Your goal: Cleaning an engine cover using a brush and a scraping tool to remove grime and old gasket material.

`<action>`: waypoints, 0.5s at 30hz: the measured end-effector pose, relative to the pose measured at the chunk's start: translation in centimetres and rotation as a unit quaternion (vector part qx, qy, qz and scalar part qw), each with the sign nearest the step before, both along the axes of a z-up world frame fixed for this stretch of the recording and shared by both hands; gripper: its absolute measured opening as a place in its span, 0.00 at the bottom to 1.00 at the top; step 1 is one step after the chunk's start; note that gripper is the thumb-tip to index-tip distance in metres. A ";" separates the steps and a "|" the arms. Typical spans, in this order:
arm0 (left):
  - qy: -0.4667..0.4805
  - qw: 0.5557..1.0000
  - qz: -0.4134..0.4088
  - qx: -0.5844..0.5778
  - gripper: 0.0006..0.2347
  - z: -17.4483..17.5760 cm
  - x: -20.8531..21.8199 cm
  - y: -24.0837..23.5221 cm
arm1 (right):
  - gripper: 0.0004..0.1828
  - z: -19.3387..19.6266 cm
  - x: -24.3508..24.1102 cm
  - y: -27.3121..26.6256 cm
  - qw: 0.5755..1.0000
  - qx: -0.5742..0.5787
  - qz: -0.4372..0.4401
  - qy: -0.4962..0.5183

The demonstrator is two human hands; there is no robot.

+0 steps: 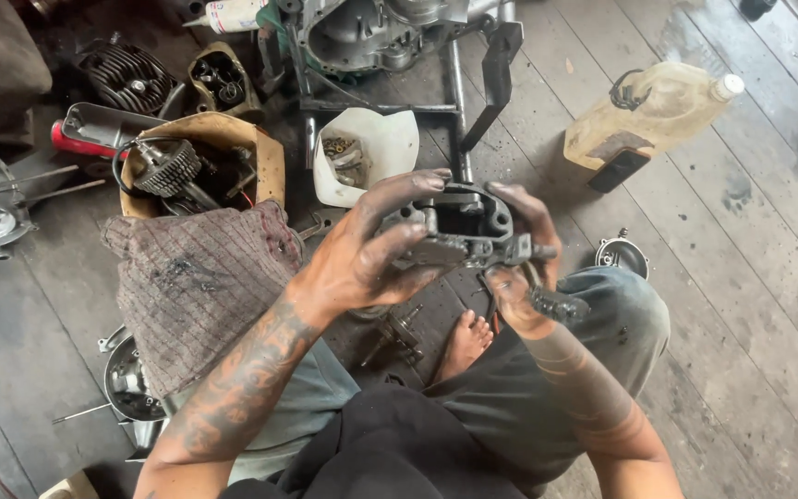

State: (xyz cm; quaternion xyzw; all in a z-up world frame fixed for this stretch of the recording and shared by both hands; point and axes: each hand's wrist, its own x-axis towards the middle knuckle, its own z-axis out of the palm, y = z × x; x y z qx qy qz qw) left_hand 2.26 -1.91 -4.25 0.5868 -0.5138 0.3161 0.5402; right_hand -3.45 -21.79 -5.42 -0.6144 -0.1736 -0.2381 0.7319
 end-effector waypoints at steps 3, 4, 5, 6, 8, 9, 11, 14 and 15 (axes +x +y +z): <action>-0.056 0.998 0.032 0.002 0.34 0.2 0.2 0.5 | 0.40 1.1 -0.4 0.7 0.997 -0.044 0.056 -0.025; -0.046 0.999 0.012 -0.011 0.35 0.4 0.2 0.6 | 0.40 1.4 -0.8 0.8 0.997 -0.050 0.055 -0.001; -0.034 0.999 -0.008 -0.023 0.35 0.5 0.1 0.7 | 0.41 1.7 -1.2 0.9 0.997 -0.055 0.053 0.023; -0.033 0.999 -0.008 -0.022 0.35 0.6 0.0 0.5 | 0.41 1.5 -1.3 0.9 0.997 -0.054 0.054 0.025; 0.003 0.998 -0.004 -0.064 0.31 0.9 -0.2 0.0 | 0.41 1.2 -1.4 1.0 0.997 -0.068 0.032 0.006; 0.002 0.998 -0.003 -0.064 0.31 0.8 -0.2 -0.1 | 0.41 0.7 -1.4 0.5 0.997 -0.068 0.034 0.005; 0.046 0.989 -0.054 -0.131 0.27 0.7 -0.3 -0.5 | 0.45 -0.4 -1.5 -0.5 0.994 -0.090 0.002 -0.060; 0.113 0.988 -0.074 -0.071 0.25 0.4 -0.2 -0.5 | 0.41 0.7 -1.9 0.4 0.993 -0.092 -0.048 -0.059; 0.113 0.988 -0.076 -0.071 0.25 1.0 -0.3 -0.3 | 0.41 0.9 -1.6 0.5 0.993 -0.092 -0.050 -0.059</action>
